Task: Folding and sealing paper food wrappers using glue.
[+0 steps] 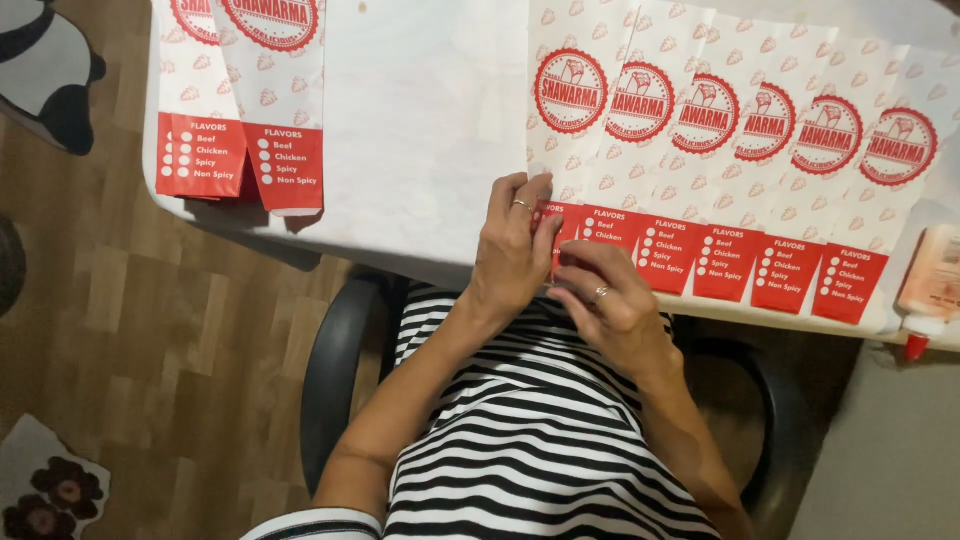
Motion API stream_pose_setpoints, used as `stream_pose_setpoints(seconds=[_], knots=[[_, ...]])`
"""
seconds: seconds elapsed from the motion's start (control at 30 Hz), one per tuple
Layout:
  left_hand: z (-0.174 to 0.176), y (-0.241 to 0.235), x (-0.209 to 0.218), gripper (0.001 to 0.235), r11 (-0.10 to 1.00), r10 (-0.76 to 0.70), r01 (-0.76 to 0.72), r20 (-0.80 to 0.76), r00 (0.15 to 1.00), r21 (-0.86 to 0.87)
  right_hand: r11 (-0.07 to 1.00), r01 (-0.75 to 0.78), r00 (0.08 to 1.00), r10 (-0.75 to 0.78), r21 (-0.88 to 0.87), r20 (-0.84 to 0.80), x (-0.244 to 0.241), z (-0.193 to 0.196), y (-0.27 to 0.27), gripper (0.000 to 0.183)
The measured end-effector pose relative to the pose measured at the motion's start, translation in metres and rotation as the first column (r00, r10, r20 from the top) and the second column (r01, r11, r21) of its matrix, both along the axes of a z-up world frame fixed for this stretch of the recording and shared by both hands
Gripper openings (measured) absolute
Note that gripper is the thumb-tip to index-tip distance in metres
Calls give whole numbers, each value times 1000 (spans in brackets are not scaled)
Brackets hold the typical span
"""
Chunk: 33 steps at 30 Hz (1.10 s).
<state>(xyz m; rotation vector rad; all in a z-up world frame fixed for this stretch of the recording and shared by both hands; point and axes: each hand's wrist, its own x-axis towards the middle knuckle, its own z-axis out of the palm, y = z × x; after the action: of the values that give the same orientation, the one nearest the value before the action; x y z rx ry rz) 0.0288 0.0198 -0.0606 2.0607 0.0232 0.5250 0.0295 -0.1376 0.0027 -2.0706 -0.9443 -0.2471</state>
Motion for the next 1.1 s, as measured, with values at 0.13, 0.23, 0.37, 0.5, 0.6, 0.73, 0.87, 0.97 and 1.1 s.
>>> stream_pose_setpoints(seconds=[0.13, 0.23, 0.37, 0.5, 0.6, 0.73, 0.87, 0.97, 1.1], knots=[[10, 3, 2, 42, 1000, 9, -9, 3, 1000, -2, 1000, -9, 991, 13, -30, 131, -1, -12, 5, 9], [23, 16, 1, 39, 996, 20, -29, 107, 994, 79, 1000, -21, 988, 22, -12, 155, -1, -6, 8, 3], [40, 54, -16, 16, 951, -197, 137, 202, 959, 278, 999, -50, 982, 50, -2, 183, 3, -10, 5, 4], [37, 58, -34, 10, 896, -418, 366, 200, 886, 252, 999, -46, 977, 47, -11, 208, 5, -13, 5, 5], [35, 52, -37, 8, 921, -364, 287, 318, 876, 264, 1000, -25, 978, 23, 9, 205, 2, -10, 9, 4], [31, 49, -37, 9, 936, -324, 248, 336, 884, 250, 1000, -27, 979, 26, 5, 202, 1, -11, 9, 4], [28, 47, -36, 9, 950, -292, 229, 337, 895, 214, 1000, -12, 989, 10, 11, 146, 3, -6, 12, 3], [32, 45, -36, 7, 961, -267, 233, 290, 919, 149, 999, 34, 998, -34, 16, 48, 1, -6, 14, 4], [35, 44, -38, 8, 975, -224, 218, 170, 960, 52, 996, 83, 990, -77, 40, -120, 1, 0, 15, 8]])
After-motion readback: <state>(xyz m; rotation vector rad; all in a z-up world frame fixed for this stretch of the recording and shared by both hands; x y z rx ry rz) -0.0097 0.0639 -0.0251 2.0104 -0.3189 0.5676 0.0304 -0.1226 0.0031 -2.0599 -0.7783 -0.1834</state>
